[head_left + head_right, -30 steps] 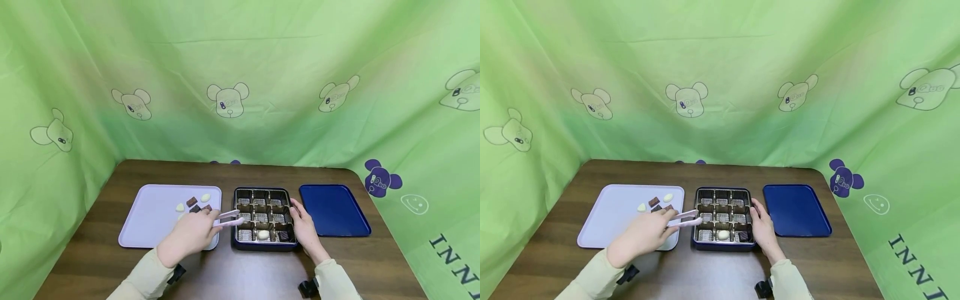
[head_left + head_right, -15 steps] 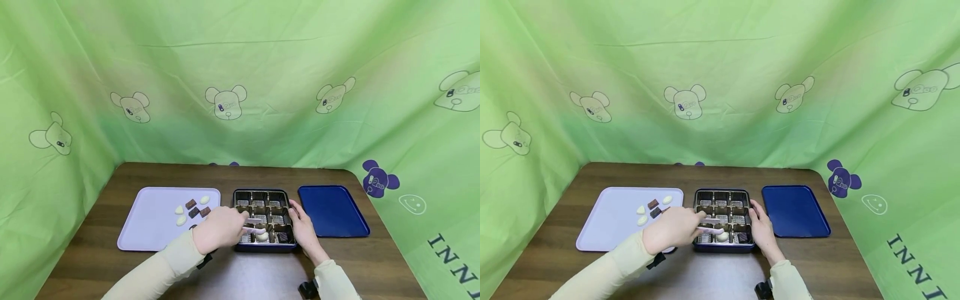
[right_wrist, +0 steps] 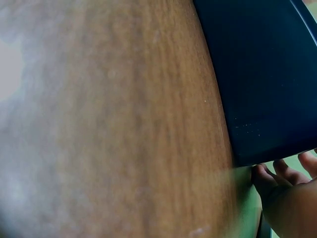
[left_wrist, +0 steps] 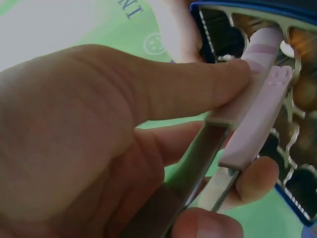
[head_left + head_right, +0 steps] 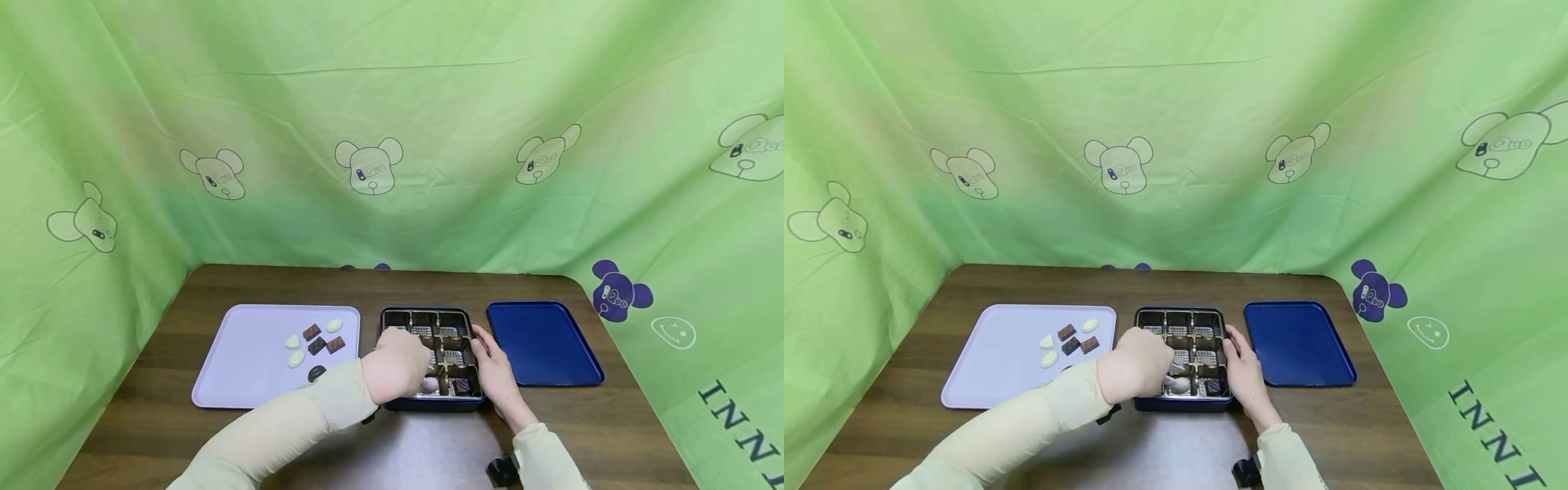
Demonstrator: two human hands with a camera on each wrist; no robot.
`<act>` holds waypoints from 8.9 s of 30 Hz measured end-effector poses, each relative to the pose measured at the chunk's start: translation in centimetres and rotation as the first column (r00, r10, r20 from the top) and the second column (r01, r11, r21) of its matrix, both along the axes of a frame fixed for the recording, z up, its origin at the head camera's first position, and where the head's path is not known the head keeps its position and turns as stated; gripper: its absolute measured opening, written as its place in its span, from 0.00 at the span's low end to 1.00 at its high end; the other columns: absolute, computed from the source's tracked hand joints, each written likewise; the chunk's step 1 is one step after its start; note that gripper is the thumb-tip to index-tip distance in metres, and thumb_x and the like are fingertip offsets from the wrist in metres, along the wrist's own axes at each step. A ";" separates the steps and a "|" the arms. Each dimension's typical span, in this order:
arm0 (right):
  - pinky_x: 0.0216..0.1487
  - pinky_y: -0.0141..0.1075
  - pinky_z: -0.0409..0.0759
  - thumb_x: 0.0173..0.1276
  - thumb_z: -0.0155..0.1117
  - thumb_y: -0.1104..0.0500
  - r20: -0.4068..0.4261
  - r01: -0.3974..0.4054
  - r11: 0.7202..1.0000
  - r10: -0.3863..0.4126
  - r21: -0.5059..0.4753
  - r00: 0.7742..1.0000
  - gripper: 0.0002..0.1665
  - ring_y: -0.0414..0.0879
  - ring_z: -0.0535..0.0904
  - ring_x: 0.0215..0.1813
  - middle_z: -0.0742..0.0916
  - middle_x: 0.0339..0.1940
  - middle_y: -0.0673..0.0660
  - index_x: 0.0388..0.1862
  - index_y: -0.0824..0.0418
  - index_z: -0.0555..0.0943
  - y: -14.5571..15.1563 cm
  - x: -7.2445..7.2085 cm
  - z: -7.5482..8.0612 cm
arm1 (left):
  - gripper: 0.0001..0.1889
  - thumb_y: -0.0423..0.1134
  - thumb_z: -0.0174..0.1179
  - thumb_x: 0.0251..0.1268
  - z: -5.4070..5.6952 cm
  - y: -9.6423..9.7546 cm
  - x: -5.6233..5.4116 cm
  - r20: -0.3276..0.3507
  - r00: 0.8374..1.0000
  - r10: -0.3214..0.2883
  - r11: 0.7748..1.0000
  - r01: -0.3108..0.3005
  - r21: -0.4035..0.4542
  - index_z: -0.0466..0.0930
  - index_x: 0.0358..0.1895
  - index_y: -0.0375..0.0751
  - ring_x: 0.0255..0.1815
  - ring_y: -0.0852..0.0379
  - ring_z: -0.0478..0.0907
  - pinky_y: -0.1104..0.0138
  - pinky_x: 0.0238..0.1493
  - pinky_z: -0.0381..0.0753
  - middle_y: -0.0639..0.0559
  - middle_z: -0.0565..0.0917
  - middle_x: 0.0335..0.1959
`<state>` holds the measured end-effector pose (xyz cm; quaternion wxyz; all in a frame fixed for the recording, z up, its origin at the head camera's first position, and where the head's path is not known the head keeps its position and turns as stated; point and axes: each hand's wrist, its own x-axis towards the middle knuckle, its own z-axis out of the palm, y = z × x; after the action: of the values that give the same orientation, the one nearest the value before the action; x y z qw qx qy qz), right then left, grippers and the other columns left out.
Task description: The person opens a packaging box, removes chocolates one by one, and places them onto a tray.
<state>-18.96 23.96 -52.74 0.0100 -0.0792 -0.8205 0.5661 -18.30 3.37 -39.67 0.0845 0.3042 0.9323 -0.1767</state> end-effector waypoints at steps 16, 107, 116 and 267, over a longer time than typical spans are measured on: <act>0.75 0.47 0.59 0.85 0.44 0.53 0.013 -0.011 1.000 0.011 -0.013 1.000 0.28 0.55 0.63 0.76 0.70 0.76 0.66 0.79 0.59 0.61 0.1 0.0 0.0 | 0.06 0.52 0.66 0.60 -2.1 2.0 -0.5 0.035 0.999 -0.006 0.999 0.008 -0.048 0.87 0.40 0.62 0.35 0.61 0.79 0.62 0.28 0.78 0.63 0.86 0.38; 0.75 0.47 0.59 0.85 0.44 0.55 0.009 0.009 1.000 -0.009 0.000 1.000 0.28 0.55 0.65 0.75 0.70 0.75 0.67 0.79 0.60 0.62 -0.1 -0.6 0.3 | 0.12 0.50 0.66 0.66 -0.6 -18.1 -0.7 0.091 0.953 0.289 0.896 -0.302 0.325 0.87 0.46 0.49 0.30 0.48 0.81 0.50 0.24 0.77 0.48 0.84 0.30; 0.75 0.49 0.59 0.85 0.44 0.55 0.003 0.000 1.000 0.000 -0.001 1.000 0.28 0.56 0.64 0.75 0.69 0.75 0.68 0.79 0.61 0.61 -0.2 -0.6 0.2 | 0.11 0.51 0.66 0.66 -3.1 -18.1 -1.2 0.116 0.942 0.314 0.888 -0.335 0.314 0.86 0.41 0.48 0.31 0.48 0.81 0.49 0.25 0.78 0.47 0.84 0.31; 0.74 0.45 0.60 0.85 0.43 0.54 0.012 -0.003 0.999 0.003 -0.037 1.000 0.29 0.53 0.63 0.76 0.68 0.77 0.66 0.80 0.60 0.59 -0.2 -0.5 0.2 | 0.17 0.53 0.61 0.72 1.6 -11.2 -2.3 0.027 0.987 0.156 0.931 -0.156 0.331 0.83 0.56 0.51 0.30 0.50 0.82 0.53 0.19 0.79 0.52 0.85 0.35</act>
<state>-19.43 23.79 -52.49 0.0028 -0.0814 -0.8101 0.5806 -20.58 -7.84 -38.11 0.0461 0.2391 0.9698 -0.0097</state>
